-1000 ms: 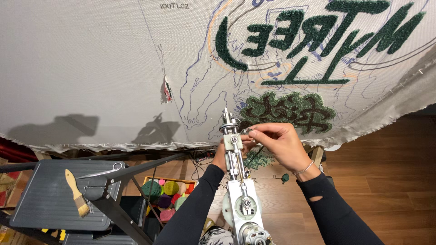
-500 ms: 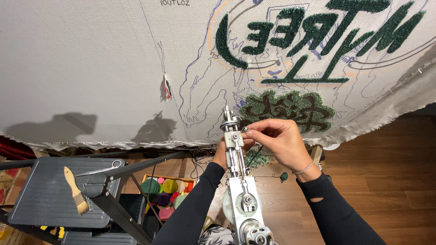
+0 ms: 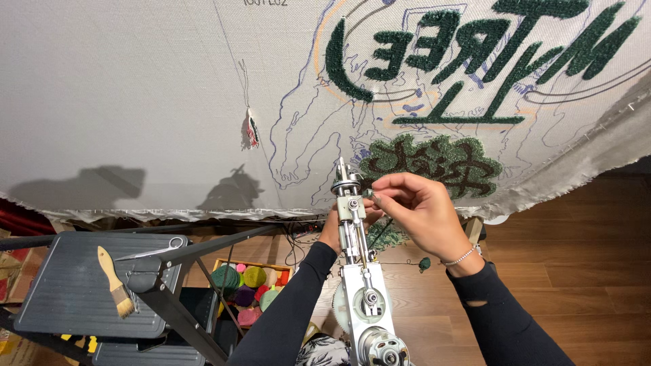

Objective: The person threads green yarn through the needle of a tufting gun by hand and then uses the machine to tuft a design onto a canvas.

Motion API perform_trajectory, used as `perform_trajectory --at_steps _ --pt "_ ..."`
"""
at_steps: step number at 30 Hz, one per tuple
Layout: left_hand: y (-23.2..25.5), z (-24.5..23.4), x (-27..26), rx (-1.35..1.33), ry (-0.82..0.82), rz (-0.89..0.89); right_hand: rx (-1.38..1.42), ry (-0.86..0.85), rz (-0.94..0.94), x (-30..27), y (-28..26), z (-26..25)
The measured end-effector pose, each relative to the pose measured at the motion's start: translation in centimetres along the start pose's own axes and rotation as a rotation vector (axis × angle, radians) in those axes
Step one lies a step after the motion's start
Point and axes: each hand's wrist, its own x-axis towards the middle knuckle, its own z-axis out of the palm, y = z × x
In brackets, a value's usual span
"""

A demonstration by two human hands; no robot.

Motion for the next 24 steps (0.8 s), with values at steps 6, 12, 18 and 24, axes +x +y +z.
perform_trajectory --at_steps 6,12,18,24 --pt "-0.3 0.1 0.1 -0.005 -0.035 0.038 -0.368 0.029 -0.049 -0.4 -2.6 0.9" --pt "0.2 1.0 -0.2 0.109 -0.097 0.098 -0.557 -0.002 -0.162 -0.7 -4.4 1.2" --pt "-0.8 -0.7 0.0 0.424 -0.095 0.251 -0.663 0.054 -0.249 -0.8 -4.3 2.2" --pt "-3.3 -3.5 1.4 0.369 0.126 0.184 -0.778 0.064 -0.414 -0.8 -4.3 3.1"
